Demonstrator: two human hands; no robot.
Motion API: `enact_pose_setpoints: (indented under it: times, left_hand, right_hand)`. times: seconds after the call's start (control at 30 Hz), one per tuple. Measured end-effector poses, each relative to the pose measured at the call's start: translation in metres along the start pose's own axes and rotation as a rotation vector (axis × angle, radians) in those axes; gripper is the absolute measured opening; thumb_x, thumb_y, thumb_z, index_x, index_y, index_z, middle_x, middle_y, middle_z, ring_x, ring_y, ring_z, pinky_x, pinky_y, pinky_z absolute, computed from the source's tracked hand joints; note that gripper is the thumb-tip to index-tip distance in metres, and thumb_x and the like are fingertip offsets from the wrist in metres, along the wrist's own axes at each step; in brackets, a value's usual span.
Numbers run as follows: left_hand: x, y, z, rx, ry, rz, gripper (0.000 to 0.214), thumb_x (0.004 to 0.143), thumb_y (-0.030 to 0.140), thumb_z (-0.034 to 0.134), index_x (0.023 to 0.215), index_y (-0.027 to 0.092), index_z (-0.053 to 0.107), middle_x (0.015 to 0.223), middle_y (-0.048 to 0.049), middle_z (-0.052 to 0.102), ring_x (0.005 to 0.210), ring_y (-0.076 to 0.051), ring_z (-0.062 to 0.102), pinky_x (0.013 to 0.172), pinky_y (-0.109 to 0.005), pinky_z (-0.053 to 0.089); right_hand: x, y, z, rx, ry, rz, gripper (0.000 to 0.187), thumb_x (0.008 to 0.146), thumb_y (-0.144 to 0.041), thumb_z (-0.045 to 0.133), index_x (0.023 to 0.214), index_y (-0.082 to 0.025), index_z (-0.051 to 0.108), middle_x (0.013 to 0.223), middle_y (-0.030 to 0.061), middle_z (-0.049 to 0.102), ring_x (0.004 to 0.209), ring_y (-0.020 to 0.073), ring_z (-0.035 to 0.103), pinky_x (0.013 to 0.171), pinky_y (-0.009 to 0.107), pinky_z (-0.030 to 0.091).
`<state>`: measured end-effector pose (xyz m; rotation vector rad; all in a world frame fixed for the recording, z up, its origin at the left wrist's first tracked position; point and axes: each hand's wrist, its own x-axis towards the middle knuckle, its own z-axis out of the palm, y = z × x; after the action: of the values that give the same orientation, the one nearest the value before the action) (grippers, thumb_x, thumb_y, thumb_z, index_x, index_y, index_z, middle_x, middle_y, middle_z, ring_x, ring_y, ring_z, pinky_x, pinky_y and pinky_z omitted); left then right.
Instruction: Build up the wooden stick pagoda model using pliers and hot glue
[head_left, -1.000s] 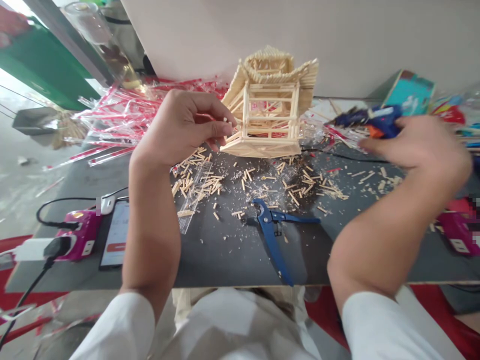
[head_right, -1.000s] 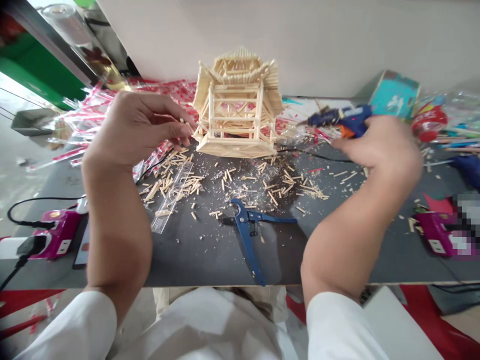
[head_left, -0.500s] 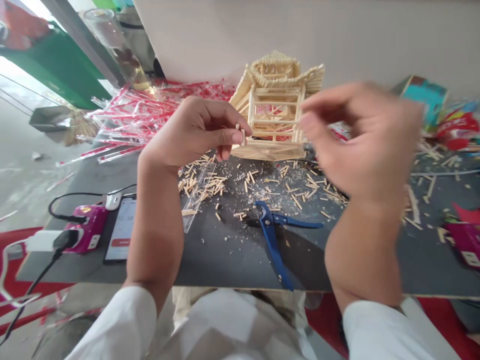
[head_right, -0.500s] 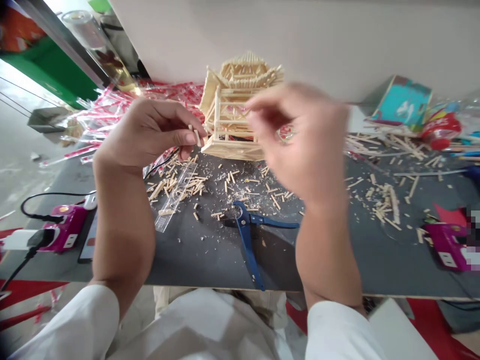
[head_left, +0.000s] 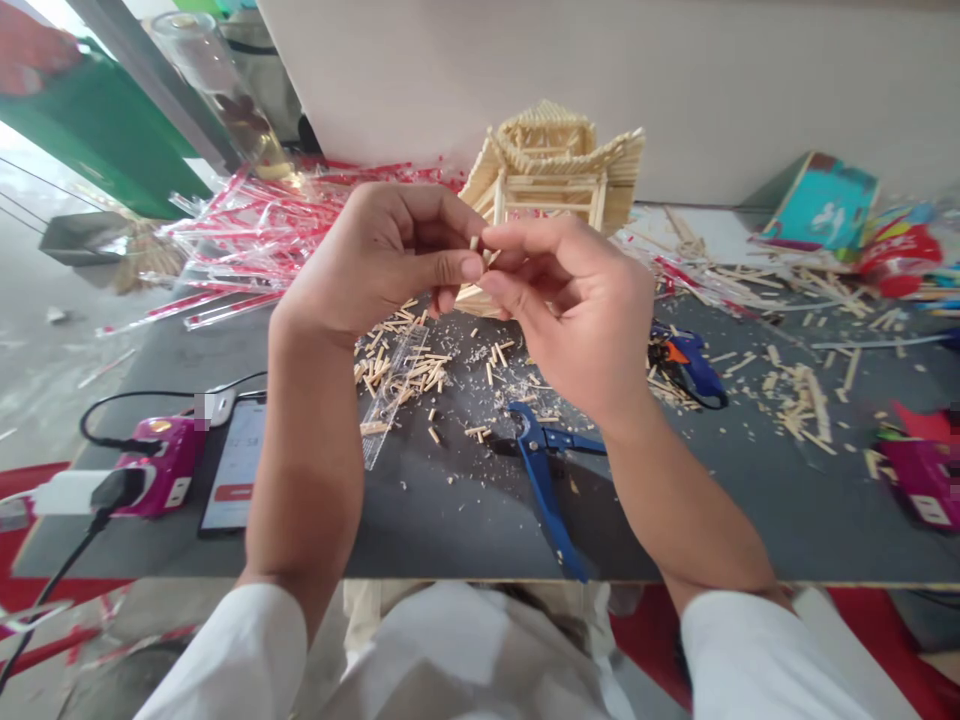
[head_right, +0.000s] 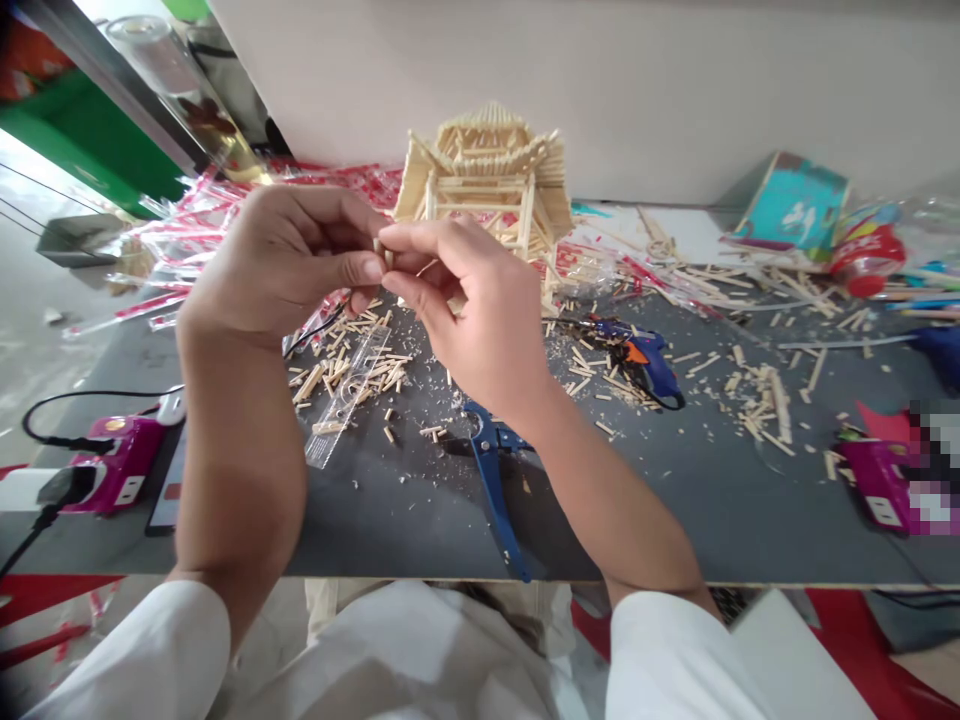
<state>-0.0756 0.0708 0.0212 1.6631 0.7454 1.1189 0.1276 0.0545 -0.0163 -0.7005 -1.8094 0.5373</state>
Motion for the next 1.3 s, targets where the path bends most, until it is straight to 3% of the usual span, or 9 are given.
enact_pose_setpoints:
  times: [0.17,0.33,0.47,0.73,1.3]
  left_hand:
    - [0.0,0.003,0.006,0.063,0.031,0.009,0.019,0.086,0.022,0.085,0.095,0.01,0.072,0.069,-0.0008,0.066,0.056,-0.007,0.061,0.052,-0.019,0.049]
    - [0.0,0.01,0.009,0.263,0.165,-0.125,0.017,0.085,0.026,0.085,0.09,0.018,0.072,0.074,-0.0016,0.066,0.058,-0.011,0.062,0.055,-0.026,0.049]
    - [0.003,0.005,0.006,0.297,0.189,-0.1,0.012,0.085,0.021,0.083,0.087,0.018,0.072,0.073,-0.0026,0.066,0.058,-0.011,0.061,0.056,-0.03,0.049]
    - [0.009,-0.01,0.004,0.296,0.196,-0.109,0.01,0.082,0.015,0.08,0.086,0.018,0.072,0.069,-0.0012,0.066,0.055,-0.011,0.061,0.05,-0.029,0.048]
    - [0.01,-0.013,0.004,0.329,0.199,-0.152,0.013,0.082,0.021,0.082,0.087,0.02,0.07,0.072,-0.0015,0.067,0.061,-0.013,0.059,0.054,-0.031,0.048]
  right_hand:
    - [0.002,0.006,-0.006,0.008,0.008,0.016,0.019,0.103,-0.048,0.064,0.106,-0.029,0.07,0.098,0.0006,0.072,0.076,0.0155,0.069,0.07,0.034,0.064]
    - [0.012,0.011,-0.028,-0.346,0.034,0.02,0.027,0.102,-0.056,0.058,0.105,-0.031,0.07,0.096,0.0051,0.073,0.086,0.0244,0.072,0.076,0.042,0.064]
    - [0.017,0.012,-0.032,-0.523,0.006,-0.002,0.021,0.103,-0.048,0.059,0.098,-0.031,0.071,0.096,0.0073,0.074,0.093,0.0278,0.07,0.086,0.046,0.062]
    - [0.018,0.012,-0.011,-0.485,-0.068,-0.006,0.018,0.107,-0.036,0.055,0.101,-0.028,0.07,0.108,0.0086,0.071,0.1,0.0255,0.066,0.096,0.046,0.057]
    - [0.017,0.014,-0.006,-0.519,-0.04,-0.007,0.022,0.106,-0.042,0.054,0.102,-0.028,0.071,0.104,0.0091,0.07,0.105,0.0274,0.066,0.096,0.046,0.058]
